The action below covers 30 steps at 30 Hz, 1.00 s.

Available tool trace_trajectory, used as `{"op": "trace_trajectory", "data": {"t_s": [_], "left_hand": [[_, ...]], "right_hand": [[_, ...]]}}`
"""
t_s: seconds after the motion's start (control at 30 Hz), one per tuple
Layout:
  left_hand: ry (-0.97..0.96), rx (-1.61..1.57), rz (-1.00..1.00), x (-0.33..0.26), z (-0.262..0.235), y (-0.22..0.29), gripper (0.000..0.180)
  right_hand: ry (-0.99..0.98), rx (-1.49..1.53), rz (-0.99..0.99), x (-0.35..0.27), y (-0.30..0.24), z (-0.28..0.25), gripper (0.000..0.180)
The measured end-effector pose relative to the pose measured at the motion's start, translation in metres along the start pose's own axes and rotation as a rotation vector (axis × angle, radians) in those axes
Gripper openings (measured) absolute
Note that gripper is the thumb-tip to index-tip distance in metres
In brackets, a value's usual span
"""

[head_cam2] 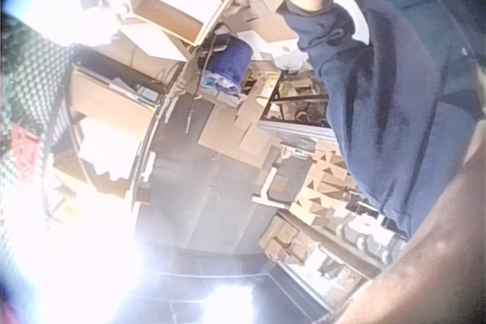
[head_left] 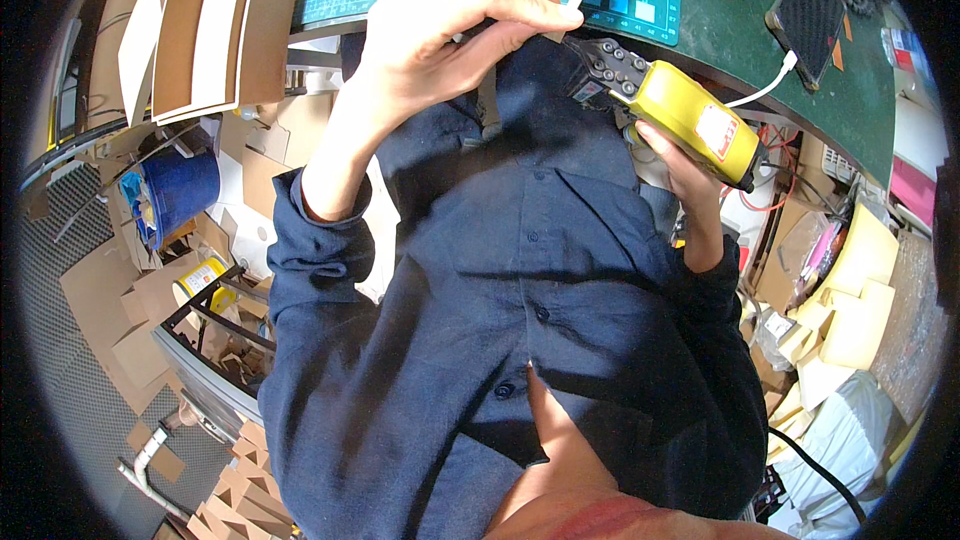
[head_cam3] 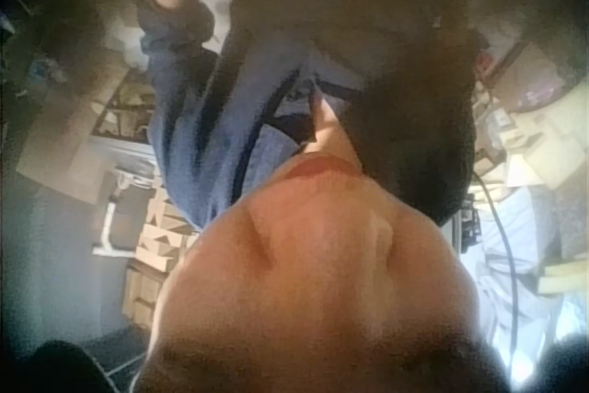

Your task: The person assembles a small cardboard box by folding flaps and securing them with a yellow staple gun. They repeatedly pick up the box, align edges, and apply staples to hold the structure together.

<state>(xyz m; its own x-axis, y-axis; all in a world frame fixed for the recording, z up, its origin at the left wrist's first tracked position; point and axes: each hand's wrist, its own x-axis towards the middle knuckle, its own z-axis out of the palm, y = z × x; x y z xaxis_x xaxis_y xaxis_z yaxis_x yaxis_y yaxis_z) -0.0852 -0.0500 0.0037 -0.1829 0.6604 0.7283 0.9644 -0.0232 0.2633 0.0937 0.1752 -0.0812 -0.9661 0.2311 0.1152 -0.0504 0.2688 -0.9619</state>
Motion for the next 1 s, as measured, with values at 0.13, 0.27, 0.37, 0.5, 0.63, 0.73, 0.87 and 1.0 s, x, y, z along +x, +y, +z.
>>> {"op": "trace_trajectory", "data": {"t_s": [0.13,0.27,0.37,0.5,0.63,0.73,0.87,1.0], "left_hand": [[-0.006,-0.009,-0.007,0.000,0.000,0.000,0.031],[0.003,0.003,0.002,0.000,0.001,0.000,0.031],[0.001,-0.003,-0.009,0.000,0.001,0.000,0.031],[-0.014,-0.002,0.006,0.001,-0.001,-0.001,0.031],[-0.012,-0.010,-0.013,0.000,0.000,0.000,0.030],[-0.010,-0.012,-0.011,0.000,0.000,0.000,0.031],[-0.003,-0.018,-0.004,0.001,0.000,0.000,0.030],[-0.003,-0.026,-0.008,0.001,0.000,0.000,0.030]], "right_hand": [[-0.018,-0.002,-0.051,-0.003,0.009,-0.001,0.037],[-0.030,0.021,-0.033,-0.004,0.011,-0.001,0.038],[0.004,0.060,0.068,-0.007,0.002,0.001,0.042],[0.024,-0.011,-0.029,-0.008,0.003,0.000,0.047],[0.036,0.006,-0.006,-0.009,0.002,0.001,0.047],[0.038,0.103,-0.001,-0.010,0.001,0.003,0.045],[0.039,0.099,-0.019,-0.010,-0.003,0.003,0.042],[0.044,0.104,-0.042,-0.011,-0.004,0.003,0.040]]}}
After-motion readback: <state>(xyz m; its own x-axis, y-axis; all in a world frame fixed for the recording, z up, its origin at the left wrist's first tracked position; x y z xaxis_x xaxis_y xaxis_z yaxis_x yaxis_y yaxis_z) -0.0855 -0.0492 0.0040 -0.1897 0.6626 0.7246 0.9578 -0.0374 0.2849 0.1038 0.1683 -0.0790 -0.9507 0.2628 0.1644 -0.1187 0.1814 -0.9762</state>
